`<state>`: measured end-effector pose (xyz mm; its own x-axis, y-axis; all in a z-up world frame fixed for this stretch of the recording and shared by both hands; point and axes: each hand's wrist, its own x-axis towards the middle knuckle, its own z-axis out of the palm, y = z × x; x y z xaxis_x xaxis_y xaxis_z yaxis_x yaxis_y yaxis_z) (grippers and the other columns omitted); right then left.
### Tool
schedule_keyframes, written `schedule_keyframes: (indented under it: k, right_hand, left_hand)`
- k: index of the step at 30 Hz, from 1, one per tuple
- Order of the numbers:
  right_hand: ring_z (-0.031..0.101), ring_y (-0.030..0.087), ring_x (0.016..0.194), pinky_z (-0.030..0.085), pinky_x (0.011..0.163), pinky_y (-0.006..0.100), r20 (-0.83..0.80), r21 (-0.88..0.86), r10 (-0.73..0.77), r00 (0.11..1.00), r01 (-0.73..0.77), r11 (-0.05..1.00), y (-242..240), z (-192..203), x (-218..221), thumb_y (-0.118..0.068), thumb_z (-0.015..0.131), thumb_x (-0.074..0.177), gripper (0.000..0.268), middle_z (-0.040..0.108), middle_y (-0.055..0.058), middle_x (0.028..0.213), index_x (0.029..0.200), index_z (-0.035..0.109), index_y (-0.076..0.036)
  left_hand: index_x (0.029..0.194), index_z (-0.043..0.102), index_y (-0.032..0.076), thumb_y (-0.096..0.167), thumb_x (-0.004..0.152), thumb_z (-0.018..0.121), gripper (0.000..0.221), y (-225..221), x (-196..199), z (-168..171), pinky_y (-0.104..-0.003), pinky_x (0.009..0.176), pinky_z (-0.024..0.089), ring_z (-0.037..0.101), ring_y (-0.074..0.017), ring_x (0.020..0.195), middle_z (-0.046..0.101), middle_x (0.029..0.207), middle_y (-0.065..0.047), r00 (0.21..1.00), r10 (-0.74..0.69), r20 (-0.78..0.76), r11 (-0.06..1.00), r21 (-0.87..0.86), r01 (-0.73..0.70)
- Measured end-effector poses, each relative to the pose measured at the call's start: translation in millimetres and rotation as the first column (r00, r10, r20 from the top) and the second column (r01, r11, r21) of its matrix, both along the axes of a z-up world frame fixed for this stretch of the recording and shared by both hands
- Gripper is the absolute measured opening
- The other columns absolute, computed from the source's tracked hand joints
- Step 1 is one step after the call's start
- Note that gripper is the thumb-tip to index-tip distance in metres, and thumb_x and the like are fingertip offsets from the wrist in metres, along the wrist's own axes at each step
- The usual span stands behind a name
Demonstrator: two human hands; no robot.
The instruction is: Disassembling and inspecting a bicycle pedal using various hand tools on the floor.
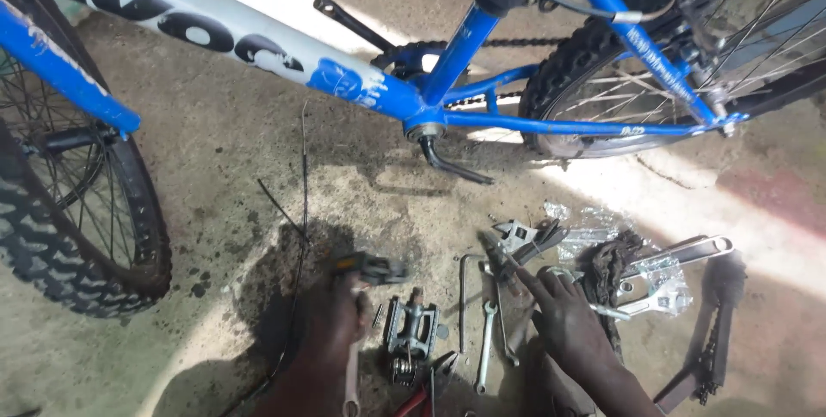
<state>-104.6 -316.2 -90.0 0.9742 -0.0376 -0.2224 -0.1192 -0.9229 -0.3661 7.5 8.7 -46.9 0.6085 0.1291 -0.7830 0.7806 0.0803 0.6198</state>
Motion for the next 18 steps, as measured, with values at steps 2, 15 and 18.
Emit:
schedule_keyframes:
  k: [2,15,18]
  right_hand:
    - [0.044,0.036,0.137,0.039,0.118,0.056,-0.220,-0.153,0.057,0.974,-0.093,0.984,8.4,11.6,4.8,-0.019,0.066,0.087,0.058,0.037,0.014,0.157,0.143,0.054,-0.024]
    - [0.072,0.018,0.057,0.064,0.055,0.033,-0.075,0.565,-0.233,0.970,0.234,0.791,72.5,105.3,45.1,-0.021,0.070,0.086,0.026,0.082,0.006,0.078,0.110,0.077,-0.011]
    - [0.077,0.025,0.070,0.070,0.066,0.039,-0.505,0.791,-0.251,0.826,0.559,0.249,70.7,101.9,41.6,-0.011,0.064,0.093,0.026,0.079,0.021,0.085,0.110,0.071,0.008]
  left_hand:
    - [0.117,0.076,0.003,0.009,0.105,0.045,0.033,-18.9,-6.3,10.6,-0.028,0.025,0.024,0.034,-0.0115,0.029,0.054,0.054,-0.010,0.990,-0.119,0.081,0.993,-0.005,0.120]
    - [0.146,0.044,-0.004,0.022,0.097,0.059,0.058,-35.0,-19.2,62.9,-0.030,0.049,0.049,0.050,-0.0101,0.055,0.061,0.081,-0.007,0.681,-0.619,0.391,0.753,0.052,0.655]
    - [0.140,0.061,0.007,0.036,0.089,0.068,0.059,-27.6,-18.8,48.1,-0.040,0.080,0.055,0.066,-0.0164,0.083,0.070,0.096,-0.007,0.743,-0.607,0.284,0.794,0.176,0.581]
